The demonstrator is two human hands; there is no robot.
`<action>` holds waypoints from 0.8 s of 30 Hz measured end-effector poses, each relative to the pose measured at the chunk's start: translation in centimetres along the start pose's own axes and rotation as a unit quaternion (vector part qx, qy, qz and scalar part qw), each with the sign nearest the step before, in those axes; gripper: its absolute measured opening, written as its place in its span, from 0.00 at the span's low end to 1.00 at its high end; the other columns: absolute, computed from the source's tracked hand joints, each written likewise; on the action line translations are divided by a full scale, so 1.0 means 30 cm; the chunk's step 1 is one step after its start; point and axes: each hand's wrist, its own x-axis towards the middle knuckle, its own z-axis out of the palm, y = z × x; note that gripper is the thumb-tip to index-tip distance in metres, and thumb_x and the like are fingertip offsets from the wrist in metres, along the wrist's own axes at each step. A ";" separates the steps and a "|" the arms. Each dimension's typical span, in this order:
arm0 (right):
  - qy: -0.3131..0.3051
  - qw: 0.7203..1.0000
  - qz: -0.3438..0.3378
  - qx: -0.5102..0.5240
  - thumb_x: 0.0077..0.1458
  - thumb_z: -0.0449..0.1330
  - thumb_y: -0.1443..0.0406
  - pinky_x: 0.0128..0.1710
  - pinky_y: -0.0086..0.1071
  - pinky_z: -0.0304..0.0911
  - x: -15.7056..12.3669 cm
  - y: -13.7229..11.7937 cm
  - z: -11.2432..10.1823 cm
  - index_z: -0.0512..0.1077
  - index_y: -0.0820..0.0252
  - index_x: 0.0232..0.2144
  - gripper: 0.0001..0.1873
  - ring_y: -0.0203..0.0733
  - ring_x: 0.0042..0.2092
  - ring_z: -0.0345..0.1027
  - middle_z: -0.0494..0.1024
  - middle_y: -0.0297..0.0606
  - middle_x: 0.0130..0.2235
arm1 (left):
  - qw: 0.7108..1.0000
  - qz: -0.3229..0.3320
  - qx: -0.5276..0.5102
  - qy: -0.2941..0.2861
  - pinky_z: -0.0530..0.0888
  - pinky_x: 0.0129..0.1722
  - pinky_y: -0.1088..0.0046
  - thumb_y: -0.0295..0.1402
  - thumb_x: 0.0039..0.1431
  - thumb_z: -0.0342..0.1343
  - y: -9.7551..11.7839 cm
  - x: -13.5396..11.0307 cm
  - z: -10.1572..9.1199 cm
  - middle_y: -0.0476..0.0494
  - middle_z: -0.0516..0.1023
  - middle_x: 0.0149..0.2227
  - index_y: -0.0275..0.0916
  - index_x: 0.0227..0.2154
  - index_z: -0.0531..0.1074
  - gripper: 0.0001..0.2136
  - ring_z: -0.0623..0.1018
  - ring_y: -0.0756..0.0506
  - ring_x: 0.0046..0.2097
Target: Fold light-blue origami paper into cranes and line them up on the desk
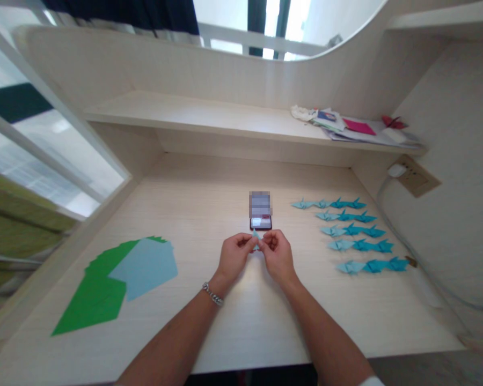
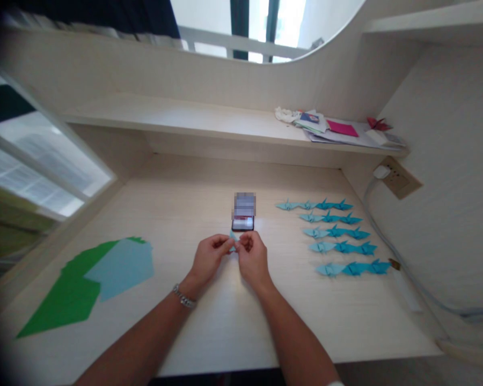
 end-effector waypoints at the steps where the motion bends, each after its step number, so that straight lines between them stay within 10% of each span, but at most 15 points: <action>1: -0.007 1.000 0.002 0.004 0.47 0.61 0.65 0.31 0.31 0.65 0.000 0.002 0.000 0.65 0.58 0.34 0.10 0.37 0.30 0.69 0.73 0.31 0.27 | 1.000 0.005 0.012 0.007 0.70 0.29 0.73 0.38 0.49 0.59 0.003 0.000 -0.001 0.44 0.77 0.25 0.33 0.27 0.76 0.11 0.74 0.48 0.27; 9: -0.063 0.997 0.028 0.016 0.47 0.61 0.65 0.32 0.32 0.65 0.007 0.013 -0.004 0.68 0.59 0.39 0.14 0.39 0.29 0.70 0.75 0.33 0.26 | 0.997 0.026 0.064 0.018 0.67 0.27 0.75 0.36 0.51 0.57 0.030 -0.004 -0.007 0.49 0.73 0.21 0.34 0.23 0.73 0.09 0.70 0.50 0.25; 19: -0.019 0.997 -0.033 -0.060 0.51 0.59 0.64 0.36 0.34 0.66 0.002 -0.009 -0.013 0.74 0.59 0.39 0.12 0.41 0.34 0.71 0.78 0.37 0.33 | 0.998 0.002 -0.056 0.004 0.72 0.35 0.70 0.37 0.48 0.61 -0.012 0.013 -0.006 0.42 0.78 0.34 0.35 0.37 0.73 0.14 0.76 0.47 0.34; 24: 0.012 0.993 -0.066 -0.095 0.53 0.58 0.62 0.38 0.33 0.66 -0.010 -0.028 -0.010 0.75 0.58 0.36 0.10 0.42 0.38 0.71 0.78 0.38 0.37 | 0.996 0.041 -0.026 0.074 0.71 0.34 0.73 0.36 0.44 0.64 -0.012 0.012 -0.004 0.46 0.75 0.29 0.36 0.29 0.71 0.12 0.75 0.49 0.32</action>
